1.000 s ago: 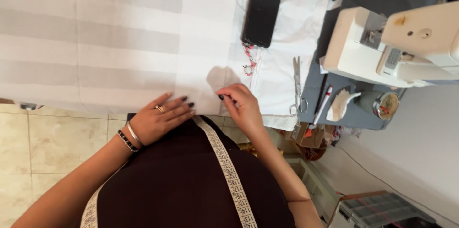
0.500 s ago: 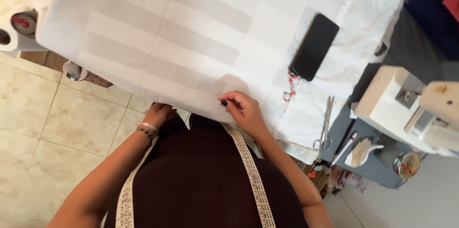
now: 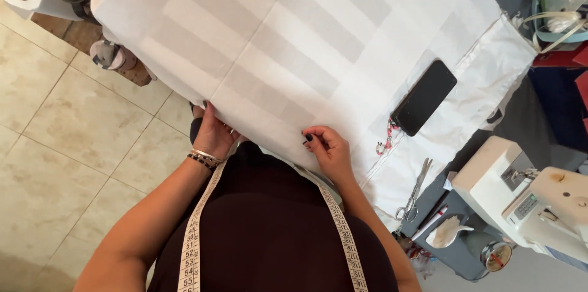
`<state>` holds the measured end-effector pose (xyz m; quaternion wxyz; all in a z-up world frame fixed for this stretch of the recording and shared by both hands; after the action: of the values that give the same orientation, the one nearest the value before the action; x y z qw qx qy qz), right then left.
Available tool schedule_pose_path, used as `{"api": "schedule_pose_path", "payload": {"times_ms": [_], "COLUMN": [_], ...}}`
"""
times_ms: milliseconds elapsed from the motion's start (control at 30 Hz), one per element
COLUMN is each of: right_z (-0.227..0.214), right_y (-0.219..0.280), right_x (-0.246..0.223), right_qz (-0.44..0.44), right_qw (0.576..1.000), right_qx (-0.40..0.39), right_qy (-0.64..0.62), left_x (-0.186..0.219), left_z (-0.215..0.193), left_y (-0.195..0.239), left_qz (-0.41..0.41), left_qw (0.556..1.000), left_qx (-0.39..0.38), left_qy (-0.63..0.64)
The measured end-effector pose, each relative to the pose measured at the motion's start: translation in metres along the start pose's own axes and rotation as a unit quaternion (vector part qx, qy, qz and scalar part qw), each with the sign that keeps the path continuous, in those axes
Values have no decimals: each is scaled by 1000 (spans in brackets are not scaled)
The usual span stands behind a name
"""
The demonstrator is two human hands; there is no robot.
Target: Measuring white striped fabric with a tape measure and cutting it with scissors on a work table.
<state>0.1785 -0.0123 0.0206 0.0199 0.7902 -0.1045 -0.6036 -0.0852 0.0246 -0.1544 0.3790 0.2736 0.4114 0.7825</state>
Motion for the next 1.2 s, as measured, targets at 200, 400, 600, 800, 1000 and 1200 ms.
{"api": "schedule_pose_path", "payload": {"times_ms": [200,400,600,800,1000,1200], "right_z": [1,1,2,0,-3,-38], "right_y": [2,-1,-4,-1,0,11], "right_x": [3,2,-4,6,9,11], "right_qz": [5,14,9,14,25,2], "right_qw": [1000,1000,1000,1000,998,991], "right_qx": [2,10,11,12,26,86], "right_qy": [-7,-12,-13,-16,-43,-105], "left_x": [-5,-1,7,24,20,14], "left_z": [-35,-58,-46,-24,-57,-70], "left_y": [1,15,45,76,52,31], "left_qz": [75,16,29,58,70,71], "left_qw": [995,997,997,997,994,985], "left_qx": [61,42,9,39,82,86], "left_qy": [-1,56,73,23,-6,-130]}}
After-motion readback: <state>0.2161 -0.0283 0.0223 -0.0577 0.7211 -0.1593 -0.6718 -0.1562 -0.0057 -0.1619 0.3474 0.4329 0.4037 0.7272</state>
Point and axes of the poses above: each hand's wrist, its own y-axis away from the middle knuckle, its own z-axis out of the palm, x = y × z, the point moved 6 cm from there along -y, towards the middle knuckle, and after that the axes turned 11 degrees about -z, right-handed, at the moved point
